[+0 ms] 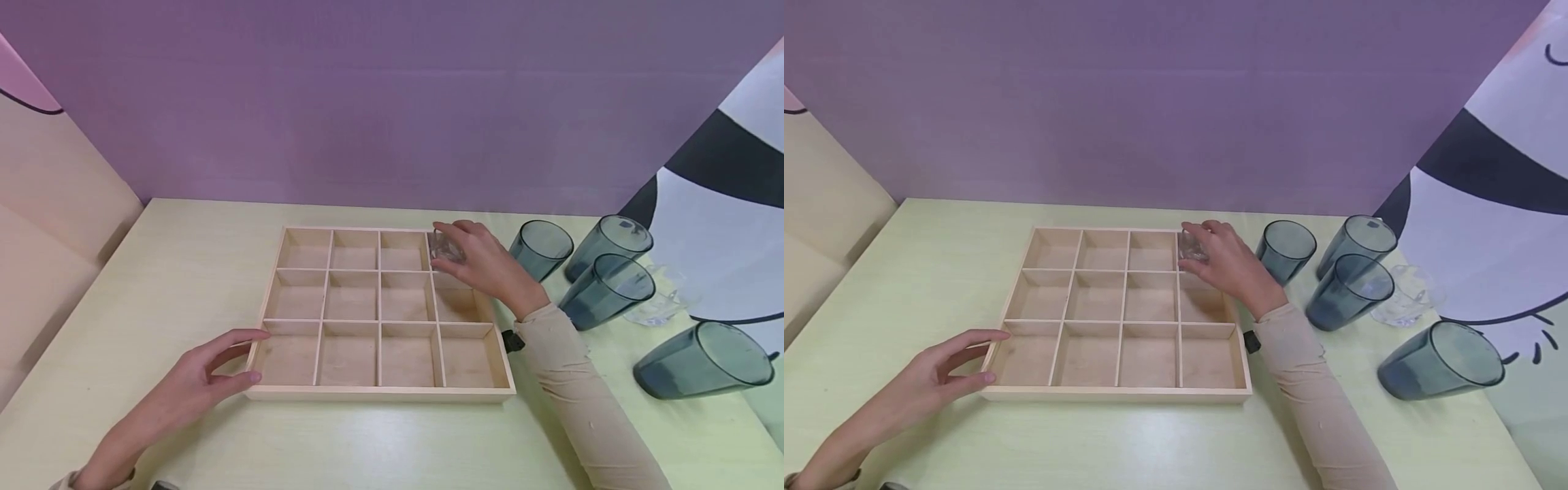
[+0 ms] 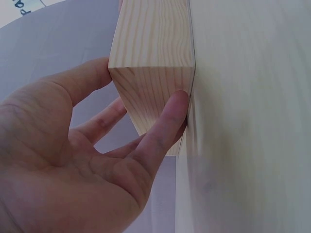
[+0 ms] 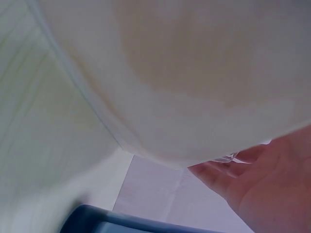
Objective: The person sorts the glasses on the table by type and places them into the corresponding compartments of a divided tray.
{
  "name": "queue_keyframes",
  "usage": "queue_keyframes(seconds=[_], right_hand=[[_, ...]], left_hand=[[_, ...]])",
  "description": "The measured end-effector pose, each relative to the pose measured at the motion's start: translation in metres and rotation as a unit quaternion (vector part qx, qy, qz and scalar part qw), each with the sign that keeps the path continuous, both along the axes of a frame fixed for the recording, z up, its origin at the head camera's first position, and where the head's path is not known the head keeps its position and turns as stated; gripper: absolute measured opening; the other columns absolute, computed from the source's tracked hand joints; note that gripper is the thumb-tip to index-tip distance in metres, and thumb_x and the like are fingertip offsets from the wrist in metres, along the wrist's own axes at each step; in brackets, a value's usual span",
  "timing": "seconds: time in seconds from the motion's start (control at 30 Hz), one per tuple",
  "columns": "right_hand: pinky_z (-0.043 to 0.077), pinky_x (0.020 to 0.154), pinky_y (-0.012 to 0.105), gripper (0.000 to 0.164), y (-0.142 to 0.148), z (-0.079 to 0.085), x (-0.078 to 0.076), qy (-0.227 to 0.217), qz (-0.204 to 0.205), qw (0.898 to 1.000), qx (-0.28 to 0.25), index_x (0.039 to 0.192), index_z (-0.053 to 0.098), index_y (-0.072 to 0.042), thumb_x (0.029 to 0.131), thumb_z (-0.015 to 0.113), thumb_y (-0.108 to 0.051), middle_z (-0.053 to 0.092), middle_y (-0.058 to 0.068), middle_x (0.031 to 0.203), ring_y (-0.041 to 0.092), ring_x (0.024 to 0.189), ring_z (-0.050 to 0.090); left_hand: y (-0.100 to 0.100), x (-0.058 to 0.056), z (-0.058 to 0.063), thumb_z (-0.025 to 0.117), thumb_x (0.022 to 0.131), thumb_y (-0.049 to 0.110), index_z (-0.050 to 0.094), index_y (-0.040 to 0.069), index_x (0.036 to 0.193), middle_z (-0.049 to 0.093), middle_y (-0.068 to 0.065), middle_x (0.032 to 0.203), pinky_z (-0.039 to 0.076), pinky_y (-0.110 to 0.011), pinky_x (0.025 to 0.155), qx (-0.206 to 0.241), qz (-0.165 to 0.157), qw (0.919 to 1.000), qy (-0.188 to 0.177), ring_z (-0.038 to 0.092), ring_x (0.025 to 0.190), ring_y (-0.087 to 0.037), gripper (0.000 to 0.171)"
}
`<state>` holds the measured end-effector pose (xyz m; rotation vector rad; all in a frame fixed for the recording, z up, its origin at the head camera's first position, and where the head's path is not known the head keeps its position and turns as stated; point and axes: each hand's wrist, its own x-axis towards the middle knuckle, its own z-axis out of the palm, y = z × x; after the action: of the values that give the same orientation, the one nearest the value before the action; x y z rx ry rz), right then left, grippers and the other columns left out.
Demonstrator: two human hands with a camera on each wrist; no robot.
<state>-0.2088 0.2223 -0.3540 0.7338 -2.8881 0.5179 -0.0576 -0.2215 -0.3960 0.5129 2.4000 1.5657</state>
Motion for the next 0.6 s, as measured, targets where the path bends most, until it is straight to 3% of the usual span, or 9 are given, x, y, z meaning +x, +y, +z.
queue_keyframes(seconds=[0.17, 0.4, 0.6], right_hand=[[0.044, 0.102, 0.054, 0.065, -0.001, 0.004, 0.004, -0.002, -0.003, 1.000, 0.003, 0.147, 0.048, -0.012, 0.092, 0.073, -0.036, 0.052, 0.021, 0.137, 0.039, 0.128, 0.047], [0.039, 0.106, 0.057, 0.073, -0.005, 0.015, 0.011, 0.014, -0.002, 1.000, -0.012, 0.154, 0.036, -0.017, 0.093, 0.072, -0.034, 0.047, 0.021, 0.142, 0.041, 0.133, 0.041], [0.041, 0.103, 0.057, 0.071, -0.006, 0.022, 0.019, 0.035, -0.001, 0.999, -0.013, 0.154, 0.036, -0.017, 0.094, 0.071, -0.033, 0.049, 0.021, 0.139, 0.041, 0.129, 0.044]], left_hand=[[-0.001, 0.000, -0.001, 0.072, 0.094, 0.025, 0.055, 0.024, 0.139, 0.050, -0.003, 0.146, 0.056, -0.029, 0.087, -0.011, 0.005, 0.9999, -0.008, 0.045, 0.134, -0.041, 0.049], [-0.004, 0.000, 0.000, 0.071, 0.095, 0.026, 0.054, 0.023, 0.140, 0.051, -0.001, 0.145, 0.055, -0.028, 0.087, -0.025, 0.006, 0.9997, 0.002, 0.046, 0.133, -0.041, 0.048], [-0.004, -0.001, 0.001, 0.070, 0.095, 0.025, 0.054, 0.022, 0.140, 0.050, -0.003, 0.146, 0.055, -0.028, 0.087, -0.021, 0.003, 0.9998, -0.003, 0.045, 0.134, -0.043, 0.048]])
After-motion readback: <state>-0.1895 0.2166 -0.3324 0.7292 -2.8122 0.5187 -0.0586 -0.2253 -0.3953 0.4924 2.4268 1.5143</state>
